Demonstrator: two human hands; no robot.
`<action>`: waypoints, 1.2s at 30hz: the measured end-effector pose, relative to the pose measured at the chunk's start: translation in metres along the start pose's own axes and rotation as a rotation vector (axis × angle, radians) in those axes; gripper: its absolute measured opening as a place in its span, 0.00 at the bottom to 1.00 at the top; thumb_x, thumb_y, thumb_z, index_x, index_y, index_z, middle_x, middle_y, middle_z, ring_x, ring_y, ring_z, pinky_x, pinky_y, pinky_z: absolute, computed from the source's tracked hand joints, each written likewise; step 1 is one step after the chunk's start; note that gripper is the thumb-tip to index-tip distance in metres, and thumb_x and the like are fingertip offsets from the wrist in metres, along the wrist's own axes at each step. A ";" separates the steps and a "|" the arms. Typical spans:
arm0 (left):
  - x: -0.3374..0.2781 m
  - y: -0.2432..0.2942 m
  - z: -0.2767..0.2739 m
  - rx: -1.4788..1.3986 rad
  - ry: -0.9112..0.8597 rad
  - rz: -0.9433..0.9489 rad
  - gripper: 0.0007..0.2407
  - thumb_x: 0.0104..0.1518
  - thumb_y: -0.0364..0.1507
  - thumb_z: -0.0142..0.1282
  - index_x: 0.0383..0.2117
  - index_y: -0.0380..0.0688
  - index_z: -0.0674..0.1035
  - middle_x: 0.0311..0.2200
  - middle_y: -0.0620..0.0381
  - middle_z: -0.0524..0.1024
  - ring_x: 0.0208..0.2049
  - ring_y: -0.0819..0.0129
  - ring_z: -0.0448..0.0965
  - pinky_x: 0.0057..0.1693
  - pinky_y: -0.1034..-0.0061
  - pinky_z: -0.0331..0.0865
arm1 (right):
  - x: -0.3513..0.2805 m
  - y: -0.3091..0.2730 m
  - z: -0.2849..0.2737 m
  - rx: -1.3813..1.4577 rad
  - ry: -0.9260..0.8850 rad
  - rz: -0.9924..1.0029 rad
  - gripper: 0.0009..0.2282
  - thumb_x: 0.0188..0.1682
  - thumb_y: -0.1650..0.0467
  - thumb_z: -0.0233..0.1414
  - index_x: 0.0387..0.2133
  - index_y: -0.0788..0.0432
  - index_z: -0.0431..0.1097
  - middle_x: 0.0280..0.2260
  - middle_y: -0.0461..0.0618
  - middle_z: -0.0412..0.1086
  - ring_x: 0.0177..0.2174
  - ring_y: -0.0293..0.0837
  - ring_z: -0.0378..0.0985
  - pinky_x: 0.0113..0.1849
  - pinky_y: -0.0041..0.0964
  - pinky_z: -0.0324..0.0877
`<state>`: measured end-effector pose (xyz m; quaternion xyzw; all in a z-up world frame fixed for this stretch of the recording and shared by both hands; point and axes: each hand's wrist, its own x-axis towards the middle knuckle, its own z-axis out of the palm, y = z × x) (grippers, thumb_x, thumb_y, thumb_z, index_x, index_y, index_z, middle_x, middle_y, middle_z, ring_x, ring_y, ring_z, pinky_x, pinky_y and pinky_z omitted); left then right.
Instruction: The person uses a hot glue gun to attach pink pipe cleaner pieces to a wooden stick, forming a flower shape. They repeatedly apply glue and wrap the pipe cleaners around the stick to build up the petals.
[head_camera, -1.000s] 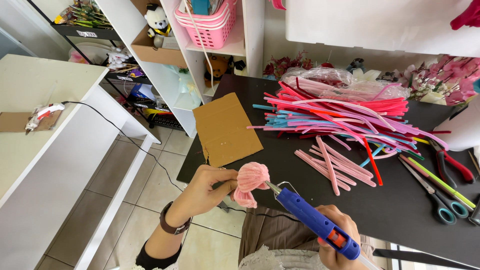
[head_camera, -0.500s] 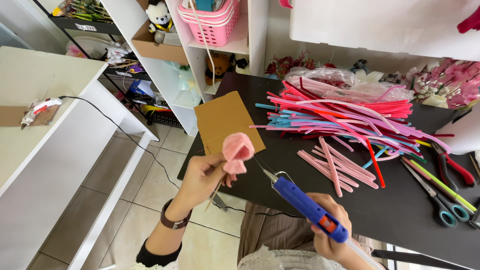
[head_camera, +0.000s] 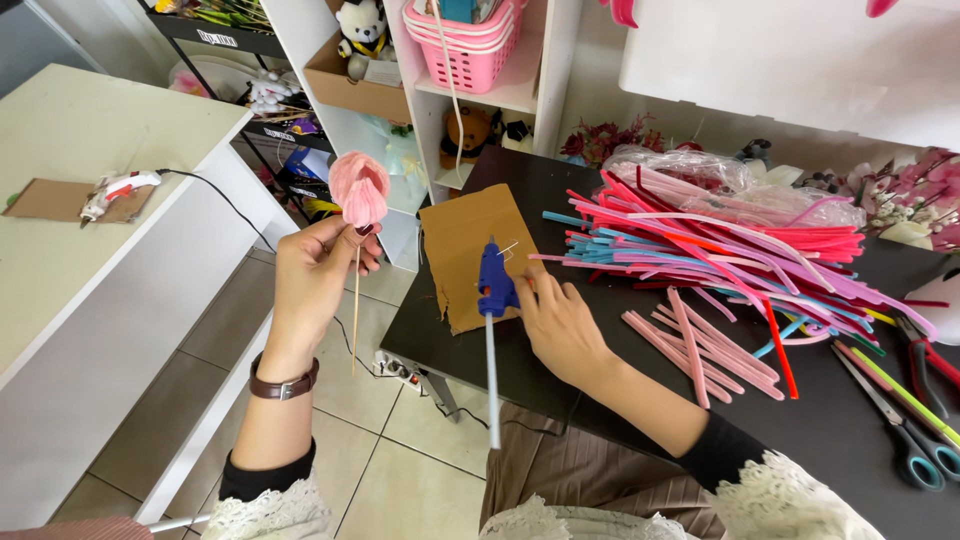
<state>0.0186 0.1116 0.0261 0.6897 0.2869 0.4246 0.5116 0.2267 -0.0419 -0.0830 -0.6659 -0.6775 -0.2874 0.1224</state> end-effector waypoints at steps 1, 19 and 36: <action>-0.002 0.006 0.000 0.003 0.004 0.004 0.08 0.59 0.26 0.46 0.30 0.33 0.77 0.20 0.50 0.73 0.20 0.74 0.73 0.30 0.85 0.71 | 0.003 -0.003 0.010 0.002 0.005 -0.003 0.13 0.46 0.68 0.45 0.42 0.63 0.62 0.38 0.53 0.57 0.33 0.47 0.69 0.31 0.35 0.63; -0.038 0.019 0.038 -0.105 -0.136 -0.085 0.08 0.56 0.25 0.48 0.27 0.33 0.78 0.18 0.47 0.76 0.17 0.71 0.76 0.28 0.82 0.74 | 0.008 -0.019 0.012 0.144 -0.146 0.166 0.24 0.40 0.63 0.51 0.49 0.62 0.56 0.37 0.53 0.58 0.38 0.49 0.61 0.40 0.44 0.55; -0.057 0.013 0.086 -0.260 -0.274 -0.180 0.09 0.56 0.26 0.48 0.22 0.32 0.76 0.15 0.49 0.75 0.17 0.72 0.76 0.28 0.84 0.73 | -0.027 0.050 -0.023 0.025 -0.035 0.265 0.09 0.38 0.71 0.50 0.33 0.46 0.68 0.30 0.41 0.64 0.35 0.43 0.64 0.37 0.38 0.58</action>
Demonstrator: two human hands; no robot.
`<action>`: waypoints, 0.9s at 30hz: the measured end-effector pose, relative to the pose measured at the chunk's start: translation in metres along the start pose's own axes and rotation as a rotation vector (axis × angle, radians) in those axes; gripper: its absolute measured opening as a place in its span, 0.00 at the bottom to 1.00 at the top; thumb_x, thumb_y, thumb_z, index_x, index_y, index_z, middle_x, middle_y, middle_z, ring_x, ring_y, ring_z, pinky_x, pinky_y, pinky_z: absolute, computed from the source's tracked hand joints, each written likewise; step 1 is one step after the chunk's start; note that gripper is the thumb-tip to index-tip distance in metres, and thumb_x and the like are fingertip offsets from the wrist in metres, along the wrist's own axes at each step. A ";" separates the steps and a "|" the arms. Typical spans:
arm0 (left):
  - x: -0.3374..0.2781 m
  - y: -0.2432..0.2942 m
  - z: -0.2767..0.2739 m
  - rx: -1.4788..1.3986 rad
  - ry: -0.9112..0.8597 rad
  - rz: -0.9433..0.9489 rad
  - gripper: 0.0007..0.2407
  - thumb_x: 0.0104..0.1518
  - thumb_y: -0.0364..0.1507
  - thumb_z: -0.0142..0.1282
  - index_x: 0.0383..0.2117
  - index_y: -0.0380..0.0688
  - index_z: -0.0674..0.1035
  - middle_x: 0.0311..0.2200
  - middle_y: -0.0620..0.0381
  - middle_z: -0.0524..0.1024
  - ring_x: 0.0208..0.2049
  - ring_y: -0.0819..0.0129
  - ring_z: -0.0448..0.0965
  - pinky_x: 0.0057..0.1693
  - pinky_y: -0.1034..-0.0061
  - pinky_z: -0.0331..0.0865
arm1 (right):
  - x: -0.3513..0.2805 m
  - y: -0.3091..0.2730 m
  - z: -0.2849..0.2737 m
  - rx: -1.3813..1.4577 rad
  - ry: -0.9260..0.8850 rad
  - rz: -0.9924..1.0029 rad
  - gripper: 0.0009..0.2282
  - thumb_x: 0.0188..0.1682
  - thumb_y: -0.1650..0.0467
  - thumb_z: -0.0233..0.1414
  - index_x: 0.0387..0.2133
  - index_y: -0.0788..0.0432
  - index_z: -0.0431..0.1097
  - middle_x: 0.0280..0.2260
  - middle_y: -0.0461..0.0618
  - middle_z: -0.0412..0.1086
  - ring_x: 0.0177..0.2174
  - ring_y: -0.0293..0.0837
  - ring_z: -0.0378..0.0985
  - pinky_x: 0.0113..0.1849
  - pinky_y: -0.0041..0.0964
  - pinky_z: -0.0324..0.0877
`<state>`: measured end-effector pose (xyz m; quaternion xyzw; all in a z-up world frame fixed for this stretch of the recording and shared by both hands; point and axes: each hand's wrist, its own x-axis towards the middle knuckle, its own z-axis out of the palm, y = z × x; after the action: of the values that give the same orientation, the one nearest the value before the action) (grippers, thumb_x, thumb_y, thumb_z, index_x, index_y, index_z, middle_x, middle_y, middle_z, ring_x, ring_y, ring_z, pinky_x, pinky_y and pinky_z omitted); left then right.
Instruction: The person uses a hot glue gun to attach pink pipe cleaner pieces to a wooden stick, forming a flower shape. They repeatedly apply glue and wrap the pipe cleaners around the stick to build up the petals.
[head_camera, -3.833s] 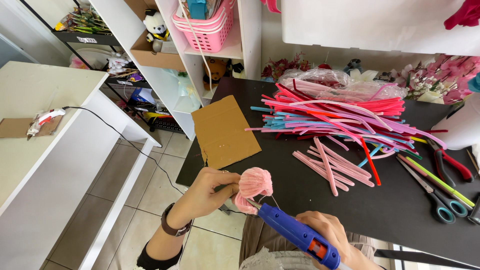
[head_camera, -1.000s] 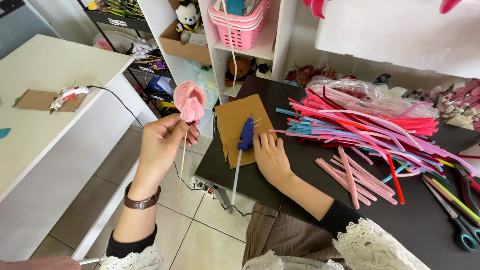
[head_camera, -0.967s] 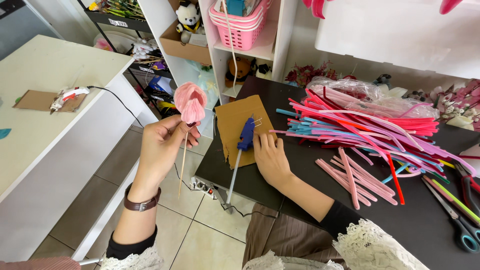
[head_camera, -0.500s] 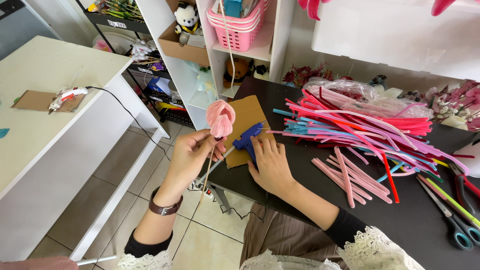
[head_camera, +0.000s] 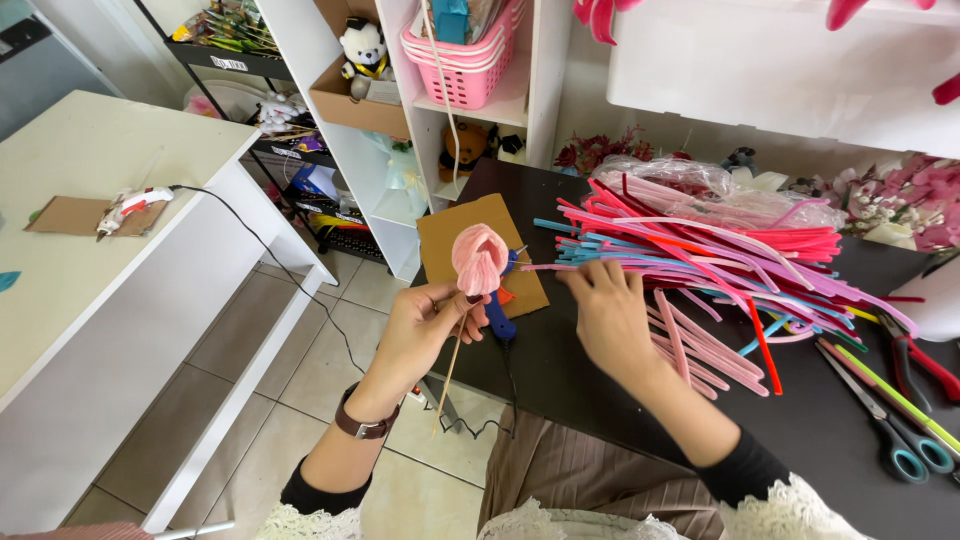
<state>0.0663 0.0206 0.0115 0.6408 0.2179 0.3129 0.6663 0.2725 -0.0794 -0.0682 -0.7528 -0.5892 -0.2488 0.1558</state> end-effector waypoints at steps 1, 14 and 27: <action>0.000 0.003 0.004 -0.002 -0.010 -0.002 0.09 0.56 0.26 0.48 0.22 0.32 0.76 0.15 0.49 0.75 0.17 0.72 0.76 0.28 0.84 0.73 | 0.008 0.010 0.012 -0.006 -0.002 0.008 0.09 0.38 0.71 0.50 0.33 0.46 0.68 0.30 0.41 0.64 0.35 0.43 0.64 0.37 0.38 0.58; -0.002 0.014 0.039 -0.019 -0.144 0.034 0.11 0.56 0.27 0.48 0.18 0.33 0.76 0.12 0.51 0.73 0.17 0.72 0.76 0.29 0.84 0.73 | 0.024 0.056 0.077 -0.057 0.010 -0.405 0.03 0.42 0.70 0.46 0.26 0.47 0.67 0.28 0.44 0.59 0.33 0.43 0.60 0.36 0.38 0.51; -0.001 -0.012 0.071 -0.148 -0.157 0.037 0.10 0.55 0.26 0.50 0.18 0.31 0.76 0.12 0.48 0.74 0.17 0.69 0.78 0.28 0.81 0.75 | -0.008 0.052 -0.016 0.447 -0.113 -0.082 0.10 0.38 0.68 0.54 0.33 0.53 0.67 0.35 0.44 0.65 0.40 0.44 0.67 0.41 0.41 0.57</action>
<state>0.1166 -0.0307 0.0058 0.6165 0.1293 0.2892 0.7208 0.3177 -0.1077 -0.0564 -0.6876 -0.6676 -0.0757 0.2754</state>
